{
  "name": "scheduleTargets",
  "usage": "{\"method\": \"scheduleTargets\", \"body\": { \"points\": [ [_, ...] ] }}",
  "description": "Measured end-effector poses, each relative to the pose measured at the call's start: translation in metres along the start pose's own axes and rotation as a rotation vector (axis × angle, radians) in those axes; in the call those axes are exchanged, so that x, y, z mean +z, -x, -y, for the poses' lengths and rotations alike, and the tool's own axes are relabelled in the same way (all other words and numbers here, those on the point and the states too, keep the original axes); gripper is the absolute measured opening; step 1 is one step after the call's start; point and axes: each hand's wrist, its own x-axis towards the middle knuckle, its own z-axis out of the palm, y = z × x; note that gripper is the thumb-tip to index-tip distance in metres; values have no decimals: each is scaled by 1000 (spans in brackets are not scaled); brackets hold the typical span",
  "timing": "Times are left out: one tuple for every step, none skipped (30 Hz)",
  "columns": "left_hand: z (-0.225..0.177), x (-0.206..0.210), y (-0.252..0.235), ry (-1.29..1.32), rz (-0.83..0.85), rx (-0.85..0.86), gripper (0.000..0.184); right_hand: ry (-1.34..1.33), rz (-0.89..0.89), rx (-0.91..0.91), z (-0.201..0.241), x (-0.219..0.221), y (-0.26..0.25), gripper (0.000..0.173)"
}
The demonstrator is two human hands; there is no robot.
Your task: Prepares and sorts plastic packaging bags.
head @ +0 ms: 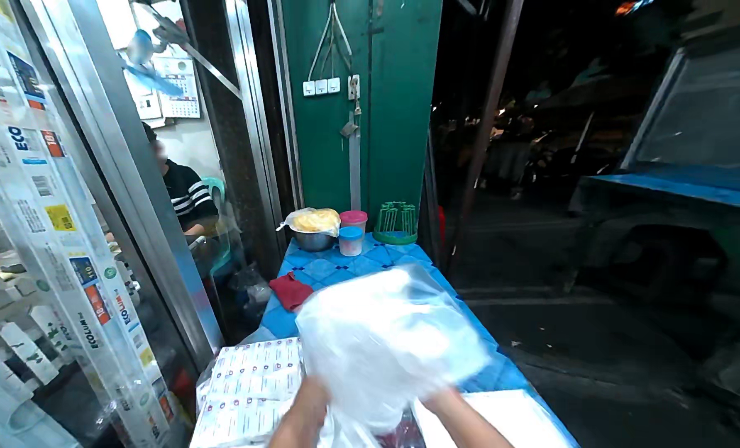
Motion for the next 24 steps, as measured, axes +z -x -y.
{"method": "scheduleTargets", "body": {
  "points": [
    [15,2,2,-208,18,-37,35,38,-70,-41,-19,11,-7,37],
    [31,6,-4,-360,38,-55,39,55,-104,-46,-36,19,-11,38],
    [40,8,-8,-451,42,-62,40,45,-122,-39,-47,24,-13,36],
    [41,9,-9,-480,41,-72,42,33,-124,-28,-50,25,-14,35],
    [40,10,-9,-449,32,-74,45,17,-116,-13,-50,24,-14,34],
    [40,8,-7,-371,21,-62,49,-12,-103,13,-48,21,-13,32],
    [42,7,-3,-229,-2,-33,52,-69,-95,56,-45,19,-9,30],
    [43,5,1,-80,-15,12,50,-156,-91,113,-39,16,-3,26],
    [43,4,3,54,-24,46,43,-265,-85,168,-33,13,3,22],
    [41,4,7,155,-28,45,37,-381,-70,212,-27,10,11,18],
    [42,3,10,221,-21,41,35,-469,-47,246,-22,8,20,16],
    [45,2,13,252,-15,44,34,-509,-26,260,-19,8,27,15],
    [51,1,13,248,-19,48,34,-504,-10,253,-21,10,33,14],
    [60,0,9,207,-26,48,35,-461,-14,220,-27,13,35,14],
    [66,0,6,112,-23,53,36,-376,-33,169,-35,16,33,17],
    [68,-1,4,-10,-10,63,41,-262,-45,112,-42,18,31,21],
    [66,-1,2,-117,6,71,46,-142,-48,63,-47,18,28,26],
    [64,1,-1,-191,24,80,51,-33,-43,27,-49,18,26,29],
    [65,3,-6,-215,30,93,53,69,-38,3,-49,17,24,29],
    [74,4,-15,-207,19,149,59,152,-33,-9,-46,16,22,28],
    [81,5,-22,-206,-8,211,63,216,-31,-8,-42,16,22,28],
    [75,6,-19,-185,-23,224,63,284,-27,6,-37,15,23,28],
    [66,8,-13,-179,-37,209,60,359,-25,25,-30,15,25,30],
    [57,10,-9,-176,-55,180,53,443,-27,34,-24,16,27,32]
  ]
}}
